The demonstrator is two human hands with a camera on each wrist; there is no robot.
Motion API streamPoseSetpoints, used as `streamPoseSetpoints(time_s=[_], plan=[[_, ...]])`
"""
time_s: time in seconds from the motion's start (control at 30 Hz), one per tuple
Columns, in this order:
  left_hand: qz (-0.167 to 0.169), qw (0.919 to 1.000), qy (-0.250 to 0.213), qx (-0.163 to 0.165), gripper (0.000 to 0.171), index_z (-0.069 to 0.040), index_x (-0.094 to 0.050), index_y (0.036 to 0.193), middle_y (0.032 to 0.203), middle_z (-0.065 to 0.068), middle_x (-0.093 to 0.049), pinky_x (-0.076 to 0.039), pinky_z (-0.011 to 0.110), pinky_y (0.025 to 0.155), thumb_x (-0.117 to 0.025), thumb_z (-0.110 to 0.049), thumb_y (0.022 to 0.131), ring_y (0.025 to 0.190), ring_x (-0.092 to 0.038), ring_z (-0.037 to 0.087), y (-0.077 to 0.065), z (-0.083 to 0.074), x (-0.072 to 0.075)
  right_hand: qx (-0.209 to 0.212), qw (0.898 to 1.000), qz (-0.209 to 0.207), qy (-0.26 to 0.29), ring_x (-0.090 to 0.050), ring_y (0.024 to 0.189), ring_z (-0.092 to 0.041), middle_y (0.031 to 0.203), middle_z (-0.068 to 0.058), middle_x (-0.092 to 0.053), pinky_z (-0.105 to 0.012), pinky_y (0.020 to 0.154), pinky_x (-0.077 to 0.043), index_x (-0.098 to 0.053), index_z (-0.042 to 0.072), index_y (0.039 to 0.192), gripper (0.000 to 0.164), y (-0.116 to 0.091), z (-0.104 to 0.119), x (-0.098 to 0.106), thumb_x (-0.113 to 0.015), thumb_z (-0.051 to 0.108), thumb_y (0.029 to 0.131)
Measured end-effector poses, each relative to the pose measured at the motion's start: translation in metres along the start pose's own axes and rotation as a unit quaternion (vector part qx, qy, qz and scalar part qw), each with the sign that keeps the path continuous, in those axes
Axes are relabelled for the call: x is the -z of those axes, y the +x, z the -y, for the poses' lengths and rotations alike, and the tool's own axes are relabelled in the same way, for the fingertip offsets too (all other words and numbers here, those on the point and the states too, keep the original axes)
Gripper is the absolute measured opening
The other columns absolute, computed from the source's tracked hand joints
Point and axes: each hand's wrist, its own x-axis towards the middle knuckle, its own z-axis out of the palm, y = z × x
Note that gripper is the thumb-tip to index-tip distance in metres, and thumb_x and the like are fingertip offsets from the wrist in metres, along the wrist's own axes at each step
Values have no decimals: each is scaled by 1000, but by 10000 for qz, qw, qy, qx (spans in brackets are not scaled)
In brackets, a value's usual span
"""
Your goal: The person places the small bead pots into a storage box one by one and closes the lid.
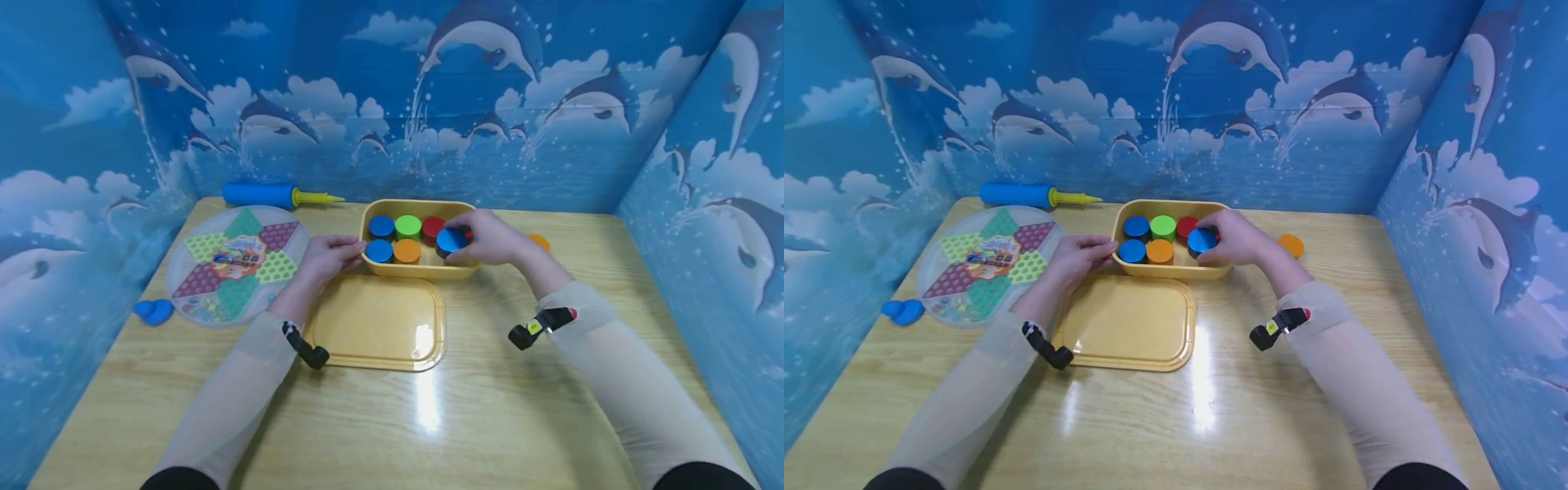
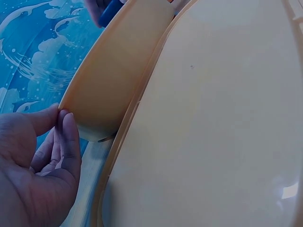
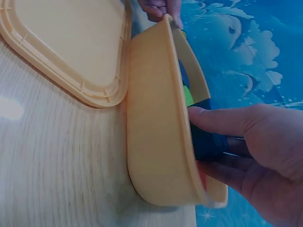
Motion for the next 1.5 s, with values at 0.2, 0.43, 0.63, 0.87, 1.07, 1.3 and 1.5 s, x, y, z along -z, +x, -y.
streamPoseSetpoints(time_s=[0.2, 0.43, 0.63, 0.87, 1.07, 1.3, 1.5], plan=[[18, 10000, -44, -3, 36, -4, -72, 130, 123, 14, -69, -63, 28, 85, -79, -19, 98, 102, -73, 22, 0, 0, 0, 228, 9987, 345, -305, -62, 119, -33, 136, -18, -66, -51, 103, -54, -65, -1, 141, 57, 14, 4, -7, -87, 15, 91], [103, 9999, -37, -35, 36, -4, -71, 130, 124, 14, -68, -63, 28, 86, -79, -19, 98, 103, -73, 22, -2, -1, -1, 311, 9970, 464, -538, -65, 115, -32, 132, -17, -70, -49, 102, -56, -68, -2, 137, 52, 19, 2, -11, -87, 13, 90], [77, 9999, 77, -39, 36, -5, -71, 131, 123, 13, -68, -63, 28, 85, -78, -20, 99, 103, -72, 23, -3, -2, -2, 357, 9967, 457, -564, -68, 101, -27, 121, -14, -74, -45, 93, -59, -73, -2, 130, 42, 21, 0, -16, -85, 7, 90], [38, 10000, 50, -39, 35, -3, -71, 130, 122, 14, -68, -63, 28, 85, -78, -18, 99, 102, -73, 22, -3, -2, -2, 274, 9973, 360, -583, -67, 97, -27, 119, -16, -74, -43, 89, -60, -72, -3, 129, 43, 21, 0, -19, -86, 7, 90], [71, 9999, -43, -91, 32, -2, -71, 127, 122, 15, -68, -63, 29, 84, -78, -16, 99, 100, -73, 22, -4, -1, -1, 178, 9984, 339, -416, -70, 109, -31, 126, -20, -72, -45, 96, -60, -69, -6, 133, 47, 22, -3, -22, -85, 2, 90], [51, 10000, -51, -59, 33, -3, -71, 128, 121, 15, -68, -63, 29, 85, -78, -17, 99, 101, -72, 23, -3, 0, 0, 187, 9990, 391, -61, -69, 117, -35, 130, -22, -69, -47, 99, -59, -66, -9, 136, 49, 19, -4, -18, -83, -2, 90], [52, 9999, -22, -100, 34, -1, -71, 128, 121, 15, -68, -63, 30, 85, -78, -18, 99, 101, -73, 23, -1, 2, 0, 132, 9991, 338, 218, -67, 119, -38, 131, -24, -68, -48, 100, -58, -63, -10, 137, 50, 10, -4, -8, -81, 0, 92]])
